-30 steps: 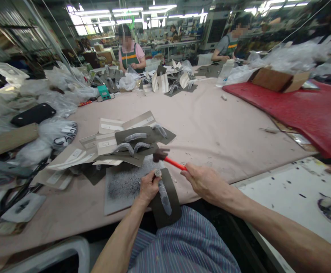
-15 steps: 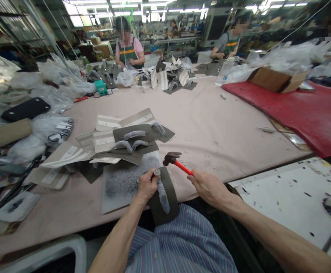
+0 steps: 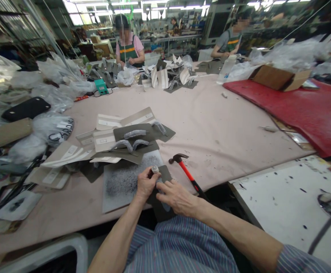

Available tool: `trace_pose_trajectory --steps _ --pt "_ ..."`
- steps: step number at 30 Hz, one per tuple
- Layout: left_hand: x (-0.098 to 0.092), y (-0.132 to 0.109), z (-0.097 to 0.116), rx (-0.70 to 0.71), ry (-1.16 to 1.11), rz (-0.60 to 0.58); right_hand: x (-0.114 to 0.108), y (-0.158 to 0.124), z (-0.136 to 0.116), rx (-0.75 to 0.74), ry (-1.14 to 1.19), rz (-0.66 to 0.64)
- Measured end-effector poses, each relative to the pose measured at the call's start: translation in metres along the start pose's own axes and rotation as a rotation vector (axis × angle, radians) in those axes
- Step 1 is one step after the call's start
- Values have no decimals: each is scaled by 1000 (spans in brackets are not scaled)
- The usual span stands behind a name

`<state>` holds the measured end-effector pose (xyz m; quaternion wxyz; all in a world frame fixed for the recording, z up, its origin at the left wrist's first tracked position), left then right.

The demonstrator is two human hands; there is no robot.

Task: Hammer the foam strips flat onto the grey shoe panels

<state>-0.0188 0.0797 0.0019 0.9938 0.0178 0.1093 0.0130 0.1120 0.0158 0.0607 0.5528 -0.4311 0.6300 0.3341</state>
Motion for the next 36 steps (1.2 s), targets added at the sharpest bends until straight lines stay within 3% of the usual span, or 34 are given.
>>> trace_pose_trajectory --steps 2,5,8,10,12,14,20,24,27,30,33,36 --pt "-4 4 -6 -46 -132 53 4 7 -9 -23 -72 -38" --pt "-24 6 0 -85 -285 207 -4 12 -3 121 -137 -2" --pt "-50 3 36 10 -243 299 -26 11 12 339 -131 40" --pt "-59 -1 63 94 -153 273 -37 7 23 492 -52 56" --pt "-58 -5 74 124 -110 223 -37 2 32 647 92 72" --pt "-50 -7 68 108 -118 182 -25 -2 35 737 240 81" --pt "-15 4 13 -18 -264 86 27 -1 16 802 412 -29" --pt "-5 12 -4 -35 -276 30 31 -2 9 851 481 -18" --pt "-6 13 -11 -31 -254 33 25 -3 12 804 577 62" --pt "-6 12 -13 -26 -239 14 17 -16 30 801 601 187" --pt "-6 11 -11 -23 -200 -9 9 -45 62 938 427 278" --pt "-5 10 -9 -13 -138 -27 14 -70 90 1055 222 186"
Point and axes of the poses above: each hand's wrist, its own y-axis towards the middle knuckle, its own x-axis out of the palm, z = x × y, the point moved 7 cm from there along y, towards the middle knuckle, and after that the axes turned 10 degrees about -z, right-handed, at the moved point
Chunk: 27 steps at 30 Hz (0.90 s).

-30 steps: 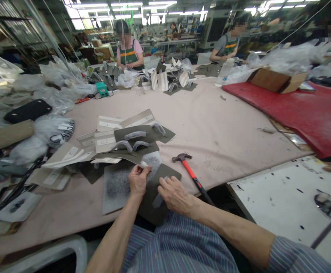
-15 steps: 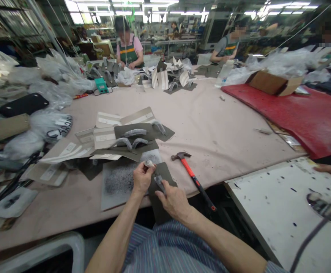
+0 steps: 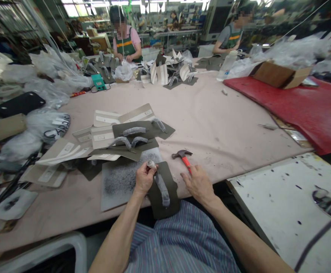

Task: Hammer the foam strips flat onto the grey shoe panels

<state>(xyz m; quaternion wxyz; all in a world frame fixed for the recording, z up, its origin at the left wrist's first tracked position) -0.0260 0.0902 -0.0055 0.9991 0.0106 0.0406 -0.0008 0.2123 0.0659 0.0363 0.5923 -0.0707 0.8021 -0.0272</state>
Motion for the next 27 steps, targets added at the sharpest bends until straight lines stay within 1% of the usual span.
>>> trace_pose_trajectory --steps 2,4,6,8,10,13,14,15,16,17,18,19,20,21,22,24,25,26,27 --pt "1 0 1 8 51 -14 8 6 20 59 -96 -86" --pt "2 -1 2 17 90 -23 17 9 34 104 -84 -173" --pt "2 -1 4 24 127 -26 25 11 46 171 119 -235" --pt "4 -1 7 34 178 -27 31 14 52 246 408 -298" --pt "5 -2 11 50 246 -25 36 16 48 287 641 -401" --pt "8 -3 15 91 331 -29 28 15 26 271 828 -545" --pt "8 -4 16 102 350 -31 22 13 16 262 889 -559" --pt "9 -4 16 112 366 -32 12 11 7 241 942 -536" --pt "9 -5 16 120 379 -31 0 10 -1 194 974 -468" --pt "10 -5 16 126 389 -27 -15 9 -9 117 969 -361" --pt "10 -6 16 131 400 -25 -32 6 -16 19 917 -231" --pt "10 -6 15 136 413 -26 -49 2 -23 -85 815 -95" --pt "10 -7 15 140 430 -31 -62 -3 -31 -185 669 8" --pt "10 -7 14 141 448 -35 -69 -8 -39 -271 498 53" --pt "10 -7 12 137 465 -37 -72 -12 -46 -331 328 45" --pt "10 -7 10 122 487 -37 -73 -14 -55 -392 60 -71" --pt "10 -7 9 116 494 -38 -77 -13 -58 -408 -18 -117" --pt "10 -7 9 114 499 -41 -87 -13 -60 -424 -46 -112" --pt "11 -8 10 118 503 -48 -103 -13 -64 -438 -23 -44"
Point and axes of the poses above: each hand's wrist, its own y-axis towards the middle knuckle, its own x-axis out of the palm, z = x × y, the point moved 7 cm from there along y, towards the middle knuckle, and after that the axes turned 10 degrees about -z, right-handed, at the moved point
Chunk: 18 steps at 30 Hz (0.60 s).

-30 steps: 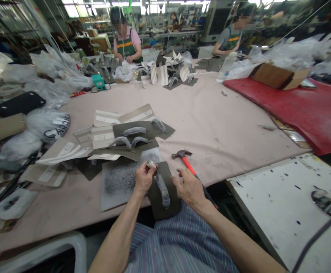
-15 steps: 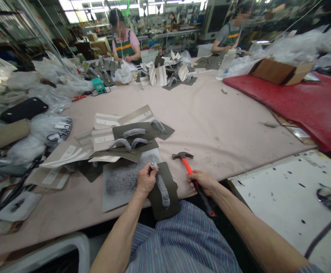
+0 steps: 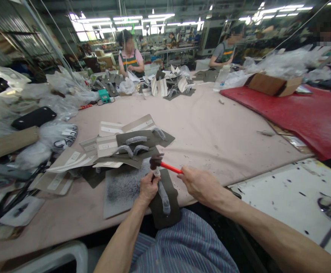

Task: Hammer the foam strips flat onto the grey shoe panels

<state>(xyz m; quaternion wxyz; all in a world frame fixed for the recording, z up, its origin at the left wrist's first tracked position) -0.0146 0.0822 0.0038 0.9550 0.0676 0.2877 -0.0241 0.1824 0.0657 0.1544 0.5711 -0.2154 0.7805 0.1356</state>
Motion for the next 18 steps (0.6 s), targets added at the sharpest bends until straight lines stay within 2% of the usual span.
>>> trace_pose_trajectory --steps 1,3,4,5,6,7,10,11,12,13,15,18 --pt "0 0 2 12 -1 -7 -20 -1 -2 -12 45 127" --pt "-1 -1 7 34 -13 -15 -54 -9 -2 -1 206 460" --pt "-1 -1 8 40 -23 -15 -62 -16 0 30 283 603" --pt "-1 -1 9 42 -31 -15 -61 -21 2 55 327 682" --pt "-1 -1 9 40 -32 -15 -51 -22 2 66 327 668" --pt "0 0 8 33 -24 -14 -35 -19 2 72 284 570" --pt "2 0 3 4 32 -3 36 -8 3 70 83 -30" --pt "3 0 2 0 41 3 54 -8 9 95 53 -173" --pt "3 0 1 1 37 8 64 -9 17 135 49 -248" --pt "3 0 2 8 21 11 66 -9 24 170 66 -263" --pt "3 0 4 27 -31 3 56 -6 35 230 128 -213" --pt "1 0 7 27 -81 -16 22 -2 38 218 194 -29"
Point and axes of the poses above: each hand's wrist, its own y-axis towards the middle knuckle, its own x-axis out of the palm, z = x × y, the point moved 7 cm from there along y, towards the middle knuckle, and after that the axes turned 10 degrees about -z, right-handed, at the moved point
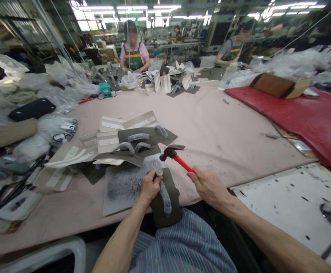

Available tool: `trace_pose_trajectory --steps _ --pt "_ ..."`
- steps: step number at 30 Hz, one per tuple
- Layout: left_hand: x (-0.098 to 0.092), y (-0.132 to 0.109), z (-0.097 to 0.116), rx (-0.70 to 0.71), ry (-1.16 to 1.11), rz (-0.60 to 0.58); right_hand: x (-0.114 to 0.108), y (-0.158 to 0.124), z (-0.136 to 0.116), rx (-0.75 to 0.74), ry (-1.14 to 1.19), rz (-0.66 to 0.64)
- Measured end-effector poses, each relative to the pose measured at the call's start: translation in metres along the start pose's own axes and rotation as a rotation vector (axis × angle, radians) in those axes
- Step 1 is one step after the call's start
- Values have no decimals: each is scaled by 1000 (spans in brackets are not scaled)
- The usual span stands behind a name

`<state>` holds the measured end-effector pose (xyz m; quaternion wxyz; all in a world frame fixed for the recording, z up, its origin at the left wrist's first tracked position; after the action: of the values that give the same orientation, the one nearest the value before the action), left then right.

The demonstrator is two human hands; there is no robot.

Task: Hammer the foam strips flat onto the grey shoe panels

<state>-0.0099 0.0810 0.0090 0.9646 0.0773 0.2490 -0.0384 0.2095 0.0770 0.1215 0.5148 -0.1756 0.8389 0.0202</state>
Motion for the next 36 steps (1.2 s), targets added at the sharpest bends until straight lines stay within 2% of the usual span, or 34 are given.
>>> trace_pose_trajectory --steps 3,5,6,7,10,12,18,21,23,26,27,29,31,33,36 --pt "-2 0 1 -11 -2 4 -35 -9 -19 -133 73 297" --pt "-2 0 1 -15 5 8 -39 -16 -26 -181 103 420" --pt "-2 0 0 -20 7 7 -33 -17 -28 -190 85 403" --pt "-1 -1 -1 -26 6 4 -21 -16 -28 -186 40 327" --pt "0 -1 -4 -38 -9 0 25 -9 -15 -118 -144 -58" --pt "0 -1 -5 -27 -22 5 42 -7 4 -31 -191 -204" --pt "0 -1 -6 -19 -25 16 71 11 69 165 -78 -312" --pt "-1 -2 -6 -24 -64 24 83 23 84 230 -132 -281" --pt "-1 -2 -5 -19 -61 22 82 27 71 168 -172 -161" --pt "-2 -2 -3 -12 -26 15 82 18 24 -22 -78 12" --pt "-2 -1 -3 -17 -26 18 89 13 5 -89 -15 5" --pt "-3 1 -5 -44 -54 33 111 4 -30 -180 47 -105" --pt "-4 3 -7 -76 -107 50 135 -3 -54 -172 -50 -231" --pt "-4 2 -8 -97 -145 75 149 -5 -65 -106 -182 -275" --pt "-2 -2 -1 -73 -53 114 152 -3 -70 -101 -262 -272"
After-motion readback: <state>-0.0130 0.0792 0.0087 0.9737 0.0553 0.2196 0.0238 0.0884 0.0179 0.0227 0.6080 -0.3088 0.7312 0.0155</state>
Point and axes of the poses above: each hand's wrist, its own y-axis towards the middle knuckle, its own x-axis out of the palm, z = x × y, the point moved 7 cm from there along y, towards the middle knuckle, and after that the axes turned 10 degrees about -z, right-handed, at the moved point
